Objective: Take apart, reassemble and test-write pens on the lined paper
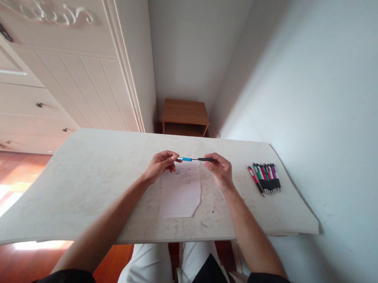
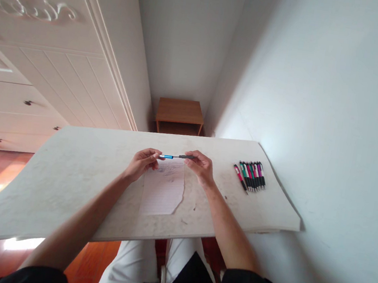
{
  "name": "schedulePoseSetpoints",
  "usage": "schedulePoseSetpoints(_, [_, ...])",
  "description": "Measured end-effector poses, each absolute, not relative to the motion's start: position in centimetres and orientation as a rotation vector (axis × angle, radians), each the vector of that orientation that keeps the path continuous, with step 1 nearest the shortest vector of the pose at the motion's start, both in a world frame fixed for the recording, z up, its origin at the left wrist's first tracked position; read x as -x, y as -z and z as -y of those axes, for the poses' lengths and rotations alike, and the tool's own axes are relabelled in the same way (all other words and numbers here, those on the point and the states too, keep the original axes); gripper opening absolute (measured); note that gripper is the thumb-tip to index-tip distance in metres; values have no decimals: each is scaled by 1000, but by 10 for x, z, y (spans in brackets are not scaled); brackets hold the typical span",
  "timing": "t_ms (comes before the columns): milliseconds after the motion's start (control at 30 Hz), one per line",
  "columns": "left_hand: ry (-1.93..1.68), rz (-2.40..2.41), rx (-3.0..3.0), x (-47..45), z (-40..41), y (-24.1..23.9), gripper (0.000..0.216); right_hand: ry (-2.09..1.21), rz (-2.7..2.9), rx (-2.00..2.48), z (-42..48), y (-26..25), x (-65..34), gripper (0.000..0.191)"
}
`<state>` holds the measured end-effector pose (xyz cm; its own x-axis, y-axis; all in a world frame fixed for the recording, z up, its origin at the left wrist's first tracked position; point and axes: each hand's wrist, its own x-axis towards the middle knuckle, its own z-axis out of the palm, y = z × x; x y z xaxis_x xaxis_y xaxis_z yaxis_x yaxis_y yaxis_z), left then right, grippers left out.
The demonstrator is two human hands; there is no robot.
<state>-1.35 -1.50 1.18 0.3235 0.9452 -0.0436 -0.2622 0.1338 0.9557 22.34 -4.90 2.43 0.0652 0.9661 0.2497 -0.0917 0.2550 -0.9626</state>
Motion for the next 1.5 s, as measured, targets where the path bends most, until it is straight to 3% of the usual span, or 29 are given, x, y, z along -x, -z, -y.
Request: schedulePoseSetpoints(1500, [-1151, -820, -1041, 22, 3, -10, 38, -1150, 1079, 1055, 44, -33, -244, 37])
